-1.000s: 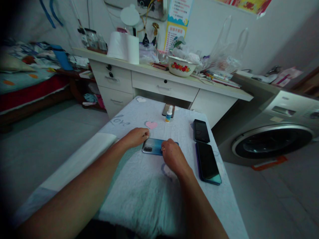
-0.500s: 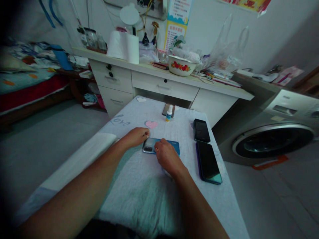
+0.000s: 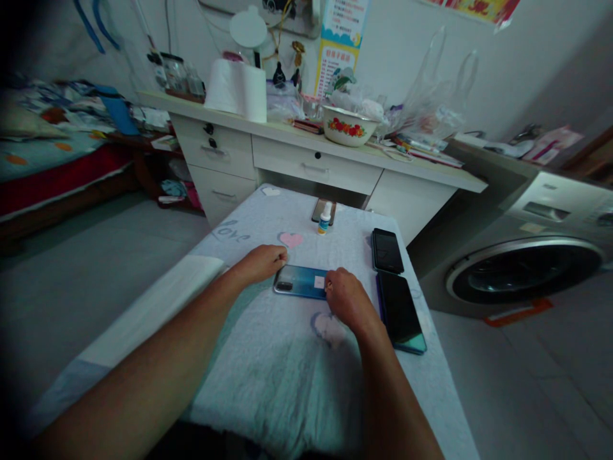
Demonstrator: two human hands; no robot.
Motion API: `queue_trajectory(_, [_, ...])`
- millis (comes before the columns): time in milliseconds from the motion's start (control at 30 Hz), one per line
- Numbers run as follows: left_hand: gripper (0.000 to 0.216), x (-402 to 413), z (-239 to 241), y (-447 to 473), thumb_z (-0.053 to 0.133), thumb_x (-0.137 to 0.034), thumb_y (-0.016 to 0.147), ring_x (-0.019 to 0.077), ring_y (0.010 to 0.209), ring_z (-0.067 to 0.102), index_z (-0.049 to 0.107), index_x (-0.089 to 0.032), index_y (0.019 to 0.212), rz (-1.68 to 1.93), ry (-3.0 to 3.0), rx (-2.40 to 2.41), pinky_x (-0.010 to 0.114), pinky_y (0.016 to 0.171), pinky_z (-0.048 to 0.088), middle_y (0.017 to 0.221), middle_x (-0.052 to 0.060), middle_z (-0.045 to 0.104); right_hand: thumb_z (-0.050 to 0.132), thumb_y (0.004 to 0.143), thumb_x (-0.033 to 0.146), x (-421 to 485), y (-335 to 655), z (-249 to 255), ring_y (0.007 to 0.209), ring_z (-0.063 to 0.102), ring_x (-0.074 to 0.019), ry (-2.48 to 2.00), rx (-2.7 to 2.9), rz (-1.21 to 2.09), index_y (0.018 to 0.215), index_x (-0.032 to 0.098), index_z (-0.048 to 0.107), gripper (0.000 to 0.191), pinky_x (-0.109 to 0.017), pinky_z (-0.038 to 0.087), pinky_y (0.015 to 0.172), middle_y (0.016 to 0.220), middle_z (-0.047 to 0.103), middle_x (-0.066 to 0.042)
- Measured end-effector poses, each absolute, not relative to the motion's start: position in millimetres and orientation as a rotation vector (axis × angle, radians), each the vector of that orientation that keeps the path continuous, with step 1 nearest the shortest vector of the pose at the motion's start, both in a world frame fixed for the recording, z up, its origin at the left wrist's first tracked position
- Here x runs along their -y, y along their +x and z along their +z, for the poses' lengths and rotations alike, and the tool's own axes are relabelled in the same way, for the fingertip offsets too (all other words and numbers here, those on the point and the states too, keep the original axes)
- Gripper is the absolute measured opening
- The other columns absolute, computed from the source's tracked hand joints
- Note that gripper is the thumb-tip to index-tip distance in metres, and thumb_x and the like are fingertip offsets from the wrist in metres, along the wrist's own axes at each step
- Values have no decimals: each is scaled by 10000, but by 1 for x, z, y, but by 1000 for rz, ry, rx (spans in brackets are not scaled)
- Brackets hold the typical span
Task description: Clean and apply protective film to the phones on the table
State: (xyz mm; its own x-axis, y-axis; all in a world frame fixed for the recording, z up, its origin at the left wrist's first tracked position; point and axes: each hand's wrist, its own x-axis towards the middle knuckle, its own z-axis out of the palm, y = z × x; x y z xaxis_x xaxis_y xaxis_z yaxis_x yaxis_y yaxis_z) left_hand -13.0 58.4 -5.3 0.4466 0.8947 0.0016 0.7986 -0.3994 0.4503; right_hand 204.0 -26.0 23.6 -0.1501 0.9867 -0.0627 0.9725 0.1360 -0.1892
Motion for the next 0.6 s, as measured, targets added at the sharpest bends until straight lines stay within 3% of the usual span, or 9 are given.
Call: queue_trajectory(600, [166, -57, -1, -12, 484, -157, 787, 153, 757, 582, 647, -173, 811, 295, 2310, -1464, 240, 658, 365, 820, 45, 678, 446, 906, 137, 31, 158, 13, 758, 503, -115, -1643, 2383, 413, 857, 164, 621, 184, -218, 316, 694, 881, 550, -37])
